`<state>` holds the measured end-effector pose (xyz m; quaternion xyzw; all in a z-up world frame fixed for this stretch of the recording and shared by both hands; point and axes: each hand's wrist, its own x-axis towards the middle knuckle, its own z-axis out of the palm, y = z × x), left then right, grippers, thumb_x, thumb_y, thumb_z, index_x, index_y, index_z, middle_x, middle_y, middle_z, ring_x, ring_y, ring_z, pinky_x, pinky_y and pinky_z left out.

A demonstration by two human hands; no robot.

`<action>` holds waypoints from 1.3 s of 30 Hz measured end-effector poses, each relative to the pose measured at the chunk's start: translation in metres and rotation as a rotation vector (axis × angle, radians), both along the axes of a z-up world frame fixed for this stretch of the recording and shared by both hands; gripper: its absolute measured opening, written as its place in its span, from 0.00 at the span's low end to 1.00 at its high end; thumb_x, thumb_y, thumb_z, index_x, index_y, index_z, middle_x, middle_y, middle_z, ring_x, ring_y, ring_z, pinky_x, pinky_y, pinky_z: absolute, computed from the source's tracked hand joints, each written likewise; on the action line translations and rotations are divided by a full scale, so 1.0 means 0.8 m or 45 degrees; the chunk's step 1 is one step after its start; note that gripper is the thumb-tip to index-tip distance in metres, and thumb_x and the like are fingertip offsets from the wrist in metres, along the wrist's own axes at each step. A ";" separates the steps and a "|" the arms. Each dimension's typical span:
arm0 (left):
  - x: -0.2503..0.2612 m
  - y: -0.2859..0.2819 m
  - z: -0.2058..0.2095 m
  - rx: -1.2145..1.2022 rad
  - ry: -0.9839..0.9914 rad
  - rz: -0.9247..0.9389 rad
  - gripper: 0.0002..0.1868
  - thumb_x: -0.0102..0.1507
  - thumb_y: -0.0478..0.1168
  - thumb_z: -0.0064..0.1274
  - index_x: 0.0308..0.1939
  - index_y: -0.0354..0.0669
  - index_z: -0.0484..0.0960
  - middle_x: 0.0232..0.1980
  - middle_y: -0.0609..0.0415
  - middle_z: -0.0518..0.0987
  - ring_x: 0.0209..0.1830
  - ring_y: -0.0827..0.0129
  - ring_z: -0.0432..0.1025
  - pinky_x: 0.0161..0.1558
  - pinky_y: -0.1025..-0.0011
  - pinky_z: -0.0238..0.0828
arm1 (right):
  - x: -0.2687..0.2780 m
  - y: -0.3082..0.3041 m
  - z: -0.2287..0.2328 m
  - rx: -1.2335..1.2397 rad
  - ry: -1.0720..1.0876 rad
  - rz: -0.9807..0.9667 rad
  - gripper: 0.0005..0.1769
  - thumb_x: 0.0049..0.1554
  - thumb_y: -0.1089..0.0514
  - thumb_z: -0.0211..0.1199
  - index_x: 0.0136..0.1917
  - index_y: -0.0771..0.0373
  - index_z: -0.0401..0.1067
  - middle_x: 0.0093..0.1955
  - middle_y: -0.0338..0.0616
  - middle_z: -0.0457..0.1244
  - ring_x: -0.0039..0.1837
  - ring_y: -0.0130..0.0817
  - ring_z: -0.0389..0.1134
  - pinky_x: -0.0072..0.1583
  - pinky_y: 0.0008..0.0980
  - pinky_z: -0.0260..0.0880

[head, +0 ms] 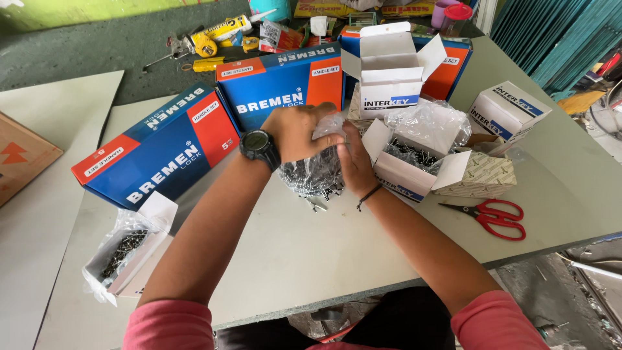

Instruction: The person empties a plastic bag of screws onto a table, spreads them out, and then picks them up one by one to place them into a small clear container. The person also handles several cardboard boxes labeled 'Bremen Lock' and 'Interkey' on the table.

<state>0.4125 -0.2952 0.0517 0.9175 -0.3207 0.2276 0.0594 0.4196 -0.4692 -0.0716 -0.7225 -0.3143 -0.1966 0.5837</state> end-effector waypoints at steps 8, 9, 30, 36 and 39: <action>-0.080 0.049 -0.039 -1.105 -0.284 0.038 0.33 0.71 0.53 0.46 0.74 0.37 0.60 0.70 0.35 0.68 0.69 0.39 0.66 0.66 0.44 0.63 | 0.017 0.012 -0.007 0.027 0.131 -0.170 0.18 0.70 0.46 0.43 0.60 0.54 0.69 0.53 0.44 0.67 0.59 0.41 0.68 0.60 0.44 0.66; -0.091 0.055 -0.069 -1.512 -0.262 0.242 0.28 0.76 0.46 0.35 0.78 0.40 0.53 0.76 0.38 0.61 0.75 0.42 0.59 0.71 0.46 0.58 | 0.025 0.013 -0.022 0.028 0.165 -0.218 0.17 0.70 0.47 0.43 0.56 0.54 0.70 0.49 0.43 0.67 0.58 0.38 0.68 0.58 0.41 0.66; -0.098 0.002 -0.113 -1.709 0.045 -0.005 0.38 0.74 0.58 0.26 0.74 0.27 0.58 0.75 0.25 0.59 0.78 0.33 0.48 0.75 0.40 0.42 | -0.014 0.053 0.171 -1.178 -0.592 0.068 0.33 0.59 0.27 0.53 0.67 0.47 0.69 0.64 0.52 0.65 0.72 0.59 0.59 0.72 0.77 0.42; -0.057 0.033 -0.191 -1.717 0.528 0.087 0.56 0.59 0.55 0.65 0.79 0.35 0.48 0.76 0.28 0.59 0.78 0.41 0.52 0.77 0.45 0.42 | 0.020 0.060 0.129 -1.157 -0.426 0.214 0.13 0.65 0.53 0.55 0.57 0.55 0.78 0.52 0.42 0.70 0.57 0.38 0.68 0.60 0.39 0.65; -0.056 0.031 -0.198 -1.877 0.633 -0.053 0.50 0.54 0.47 0.71 0.74 0.38 0.61 0.68 0.40 0.72 0.70 0.55 0.63 0.73 0.47 0.53 | 0.020 0.058 0.131 -0.981 -0.477 0.183 0.10 0.64 0.53 0.58 0.55 0.52 0.79 0.52 0.37 0.71 0.56 0.36 0.68 0.58 0.36 0.64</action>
